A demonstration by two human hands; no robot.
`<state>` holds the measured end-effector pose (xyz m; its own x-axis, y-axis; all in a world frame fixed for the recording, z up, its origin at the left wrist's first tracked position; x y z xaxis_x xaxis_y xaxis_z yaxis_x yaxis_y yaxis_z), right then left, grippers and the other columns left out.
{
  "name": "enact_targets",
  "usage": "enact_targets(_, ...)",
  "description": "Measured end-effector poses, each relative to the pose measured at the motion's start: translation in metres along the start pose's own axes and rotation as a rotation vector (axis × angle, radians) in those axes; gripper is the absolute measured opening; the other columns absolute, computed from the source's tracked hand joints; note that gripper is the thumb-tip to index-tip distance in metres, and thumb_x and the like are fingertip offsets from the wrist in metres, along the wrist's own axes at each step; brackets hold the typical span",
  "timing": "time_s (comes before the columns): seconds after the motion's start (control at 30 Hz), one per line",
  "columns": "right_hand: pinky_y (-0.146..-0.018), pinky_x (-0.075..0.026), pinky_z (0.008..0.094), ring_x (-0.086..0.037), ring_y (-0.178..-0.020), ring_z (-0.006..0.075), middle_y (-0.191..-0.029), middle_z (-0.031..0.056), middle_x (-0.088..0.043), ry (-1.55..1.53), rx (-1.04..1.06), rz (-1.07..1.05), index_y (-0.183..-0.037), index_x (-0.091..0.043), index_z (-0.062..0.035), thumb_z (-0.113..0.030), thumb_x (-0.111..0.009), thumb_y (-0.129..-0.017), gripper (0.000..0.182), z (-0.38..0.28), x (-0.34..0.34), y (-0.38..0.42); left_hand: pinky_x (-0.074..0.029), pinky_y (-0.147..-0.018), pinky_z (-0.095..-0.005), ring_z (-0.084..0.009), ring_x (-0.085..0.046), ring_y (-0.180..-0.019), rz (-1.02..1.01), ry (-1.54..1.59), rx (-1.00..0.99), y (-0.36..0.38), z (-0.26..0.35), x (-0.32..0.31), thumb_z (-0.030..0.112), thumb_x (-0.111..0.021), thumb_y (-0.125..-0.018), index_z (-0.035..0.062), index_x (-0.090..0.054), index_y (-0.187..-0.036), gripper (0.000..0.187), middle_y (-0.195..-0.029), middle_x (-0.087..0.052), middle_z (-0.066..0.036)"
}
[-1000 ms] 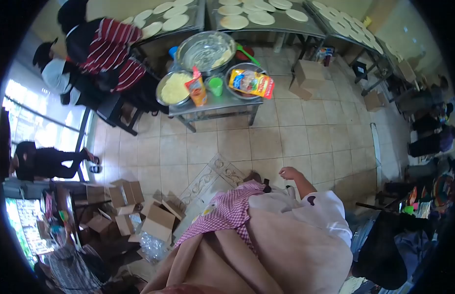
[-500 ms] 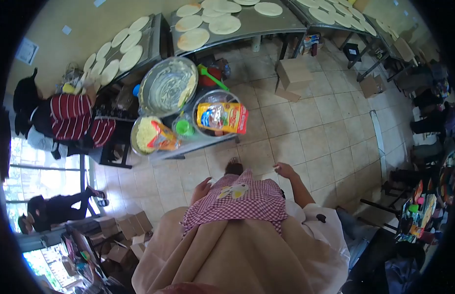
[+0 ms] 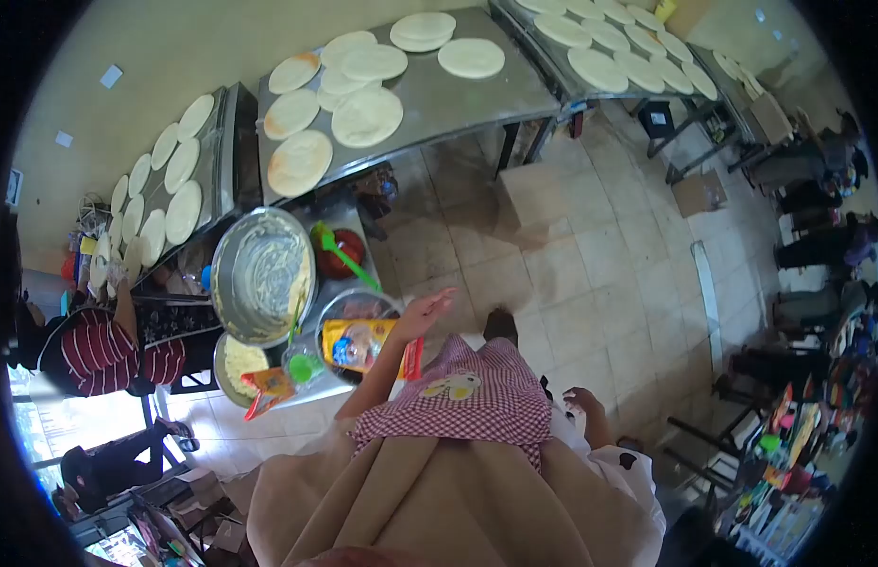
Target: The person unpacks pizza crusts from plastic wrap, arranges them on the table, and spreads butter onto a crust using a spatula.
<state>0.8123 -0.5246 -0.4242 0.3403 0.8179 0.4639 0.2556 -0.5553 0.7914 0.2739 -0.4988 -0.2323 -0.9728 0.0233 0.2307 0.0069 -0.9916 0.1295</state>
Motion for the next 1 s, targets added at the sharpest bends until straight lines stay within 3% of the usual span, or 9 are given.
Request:
enact_targets(0.1, -0.068, -0.052, 0.0352, -0.067, -0.076, 0.0231, -0.081, 0.0132, -0.068, 0.115, -0.012, -0.204, -0.103, -0.066, -0.0108, -0.020, -0.061, -0.081, 0.024, 0.006, 0.068, -0.105, -0.046, -0.089, -0.0302, -0.0169, -0.060, -0.100, 0.241, 0.199, 0.045, -0.038, -0.046, 0.005, 0.020, -0.046, -0.097, 0.0037, -0.047, -0.133, 0.039, -0.110, -0.063, -0.010)
enact_targets(0.2, -0.084, -0.047, 0.0410, -0.060, -0.097, 0.0353, -0.106, 0.0193, -0.064, 0.425, 0.172, 0.261, -0.104, -0.064, -0.0063, -0.038, -0.056, -0.083, 0.039, -0.164, 0.204, -0.174, -0.046, -0.090, -0.0294, -0.0172, -0.060, -0.100, 0.435, 0.411, 0.121, -0.064, -0.044, 0.027, 0.015, -0.045, -0.097, 0.0016, -0.046, -0.132, 0.037, -0.112, -0.062, -0.010)
enact_targets(0.23, -0.082, -0.047, 0.0404, -0.061, -0.095, 0.0336, -0.103, 0.0191, -0.064, 0.363, 0.262, 0.174, -0.107, -0.062, -0.0043, -0.036, -0.056, -0.083, 0.040, -0.219, 0.237, -0.203, -0.046, -0.089, -0.0292, -0.0171, -0.060, -0.099, 0.476, 0.427, 0.137, -0.071, -0.035, 0.035, 0.015, -0.045, -0.097, 0.0012, -0.047, -0.132, 0.037, -0.112, -0.062, -0.011)
enact_targets(0.27, -0.063, -0.047, 0.0371, -0.059, -0.068, 0.0232, -0.077, 0.0084, -0.064, 0.057, 0.340, 0.215, -0.106, -0.062, -0.0040, -0.032, -0.059, -0.082, 0.037, -0.278, 0.269, -0.215, -0.046, -0.089, -0.0289, -0.0170, -0.060, -0.098, 0.517, 0.441, 0.148, -0.079, -0.026, 0.046, 0.014, -0.045, -0.097, 0.0009, -0.047, -0.132, 0.037, -0.112, -0.062, -0.011)
enact_targets(0.3, -0.077, -0.048, 0.0386, -0.064, -0.086, 0.0285, -0.093, 0.0170, -0.066, 0.003, 0.334, 0.236, -0.105, -0.062, -0.0030, -0.032, -0.061, -0.081, 0.038, -0.322, 0.292, -0.248, -0.046, -0.088, -0.0286, -0.0163, -0.060, -0.098, 0.547, 0.431, 0.152, -0.086, -0.020, 0.059, 0.014, -0.046, -0.097, 0.0009, -0.047, -0.131, 0.037, -0.111, -0.062, -0.011)
enact_targets(0.4, -0.069, -0.049, 0.0306, -0.060, -0.087, 0.0130, -0.095, 0.0052, -0.065, -0.473, 0.491, 0.120, -0.111, -0.061, -0.0079, -0.031, -0.055, -0.091, 0.031, -0.473, 0.340, -0.295, -0.047, -0.087, -0.0280, -0.0156, -0.059, -0.099, 0.635, 0.458, 0.180, -0.098, -0.003, 0.101, 0.014, -0.047, -0.097, 0.0003, -0.047, -0.132, 0.037, -0.109, -0.063, -0.009)
enact_targets(0.53, -0.078, -0.049, 0.0341, -0.058, -0.094, 0.0146, -0.106, 0.0038, -0.062, -0.699, 0.515, 0.026, -0.120, -0.055, -0.0131, -0.033, -0.054, -0.092, 0.035, -0.644, 0.377, -0.313, -0.045, -0.091, -0.0297, -0.0179, -0.060, -0.101, 0.753, 0.570, 0.067, -0.141, 0.016, 0.164, 0.015, -0.045, -0.098, 0.0011, -0.047, -0.131, 0.037, -0.113, -0.062, -0.013)
enact_targets(0.87, -0.073, -0.048, 0.0326, -0.052, -0.095, 0.0137, -0.111, 0.0026, -0.056, -0.757, 0.386, 0.375, -0.118, -0.056, -0.0136, -0.047, -0.063, -0.081, 0.050, -0.824, 0.482, -0.464, -0.044, -0.089, -0.0278, -0.0158, -0.060, -0.102, 0.367, 0.561, 0.221, -0.417, 0.012, 0.280, 0.023, -0.046, -0.096, 0.0076, -0.042, -0.137, 0.045, -0.117, -0.061, -0.010)
enact_targets(1.0, -0.066, -0.052, 0.0325, -0.060, -0.087, 0.0200, -0.098, 0.0069, -0.063, -0.677, 0.331, 0.509, -0.111, -0.059, -0.0067, -0.053, -0.067, -0.076, 0.059, -0.863, 0.514, -0.536, -0.043, -0.090, -0.0279, -0.0162, -0.058, -0.106, 0.467, 0.520, 0.240, -0.506, 0.011, 0.322, 0.020, -0.050, -0.094, 0.0069, -0.041, -0.138, 0.047, -0.120, -0.060, -0.011)
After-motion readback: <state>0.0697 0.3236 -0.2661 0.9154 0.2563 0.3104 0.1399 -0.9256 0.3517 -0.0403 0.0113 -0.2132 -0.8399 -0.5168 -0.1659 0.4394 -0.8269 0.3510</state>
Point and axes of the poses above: each hand's wrist, its own y-axis away from the middle knuckle, its own x-axis out of the back of the hand, z = x × y, the point moved 5 cm from there along -y, towards the middle knuckle
